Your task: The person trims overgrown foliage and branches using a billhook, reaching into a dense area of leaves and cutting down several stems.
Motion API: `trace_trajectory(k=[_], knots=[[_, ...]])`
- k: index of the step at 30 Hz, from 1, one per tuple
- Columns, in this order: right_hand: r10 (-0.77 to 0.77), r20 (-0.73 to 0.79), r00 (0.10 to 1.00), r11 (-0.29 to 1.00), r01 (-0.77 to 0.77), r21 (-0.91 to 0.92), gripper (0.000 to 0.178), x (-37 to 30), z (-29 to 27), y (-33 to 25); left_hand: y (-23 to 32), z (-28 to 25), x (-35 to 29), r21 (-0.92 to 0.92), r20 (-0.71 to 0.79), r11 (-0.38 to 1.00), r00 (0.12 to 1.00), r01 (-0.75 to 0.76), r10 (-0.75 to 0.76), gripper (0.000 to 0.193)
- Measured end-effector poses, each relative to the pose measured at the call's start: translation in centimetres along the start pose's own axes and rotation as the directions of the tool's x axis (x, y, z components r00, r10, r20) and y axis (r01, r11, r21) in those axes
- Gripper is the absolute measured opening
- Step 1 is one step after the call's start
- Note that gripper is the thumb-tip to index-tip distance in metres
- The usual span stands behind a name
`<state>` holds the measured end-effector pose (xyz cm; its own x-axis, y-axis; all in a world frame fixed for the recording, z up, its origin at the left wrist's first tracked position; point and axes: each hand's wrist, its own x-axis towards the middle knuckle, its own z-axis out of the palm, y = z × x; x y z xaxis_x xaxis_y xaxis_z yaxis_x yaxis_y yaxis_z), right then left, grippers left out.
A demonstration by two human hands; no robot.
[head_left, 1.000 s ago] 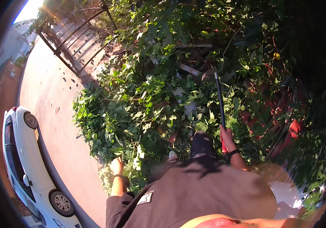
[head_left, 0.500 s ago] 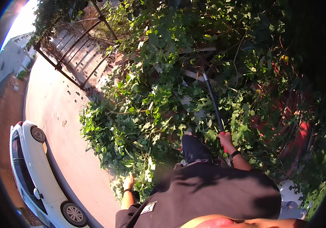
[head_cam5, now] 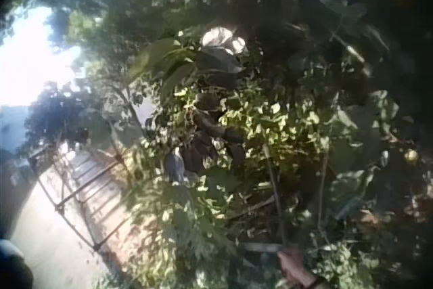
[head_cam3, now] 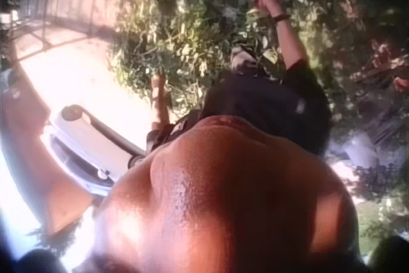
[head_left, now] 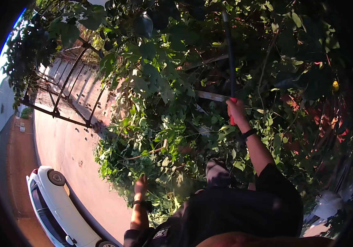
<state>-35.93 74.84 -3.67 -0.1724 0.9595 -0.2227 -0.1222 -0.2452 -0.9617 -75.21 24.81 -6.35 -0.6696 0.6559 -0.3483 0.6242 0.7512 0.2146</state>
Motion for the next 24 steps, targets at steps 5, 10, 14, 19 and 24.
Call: trace_trajectory(k=[5,10,14,19,24], knots=[[-0.456,-0.051,0.888,0.838,0.448,0.312,0.028,15.8,8.3,-20.9,10.3,-5.4,5.4,-0.066,0.018,0.988,0.990,-0.139,0.140,0.041],[-0.569,-0.091,0.817,0.805,0.577,0.143,0.018,32.4,14.5,-13.5,16.0,-9.0,5.2,-0.053,0.011,0.987,0.989,-0.149,0.149,0.032],[0.277,0.371,0.886,0.959,-0.229,-0.169,0.021,28.4,13.6,9.8,17.8,-8.8,5.0,-0.018,0.024,0.993,0.992,-0.121,0.121,0.025],[0.280,0.338,0.898,0.952,-0.305,0.022,0.009,25.2,16.0,8.1,18.3,-10.2,5.2,0.061,-0.003,0.965,0.967,-0.255,0.256,0.018],[0.382,0.277,0.882,0.903,-0.420,0.088,0.024,25.3,17.8,5.6,19.9,-11.3,7.2,-0.030,-0.118,0.922,0.918,-0.385,0.379,0.022]])
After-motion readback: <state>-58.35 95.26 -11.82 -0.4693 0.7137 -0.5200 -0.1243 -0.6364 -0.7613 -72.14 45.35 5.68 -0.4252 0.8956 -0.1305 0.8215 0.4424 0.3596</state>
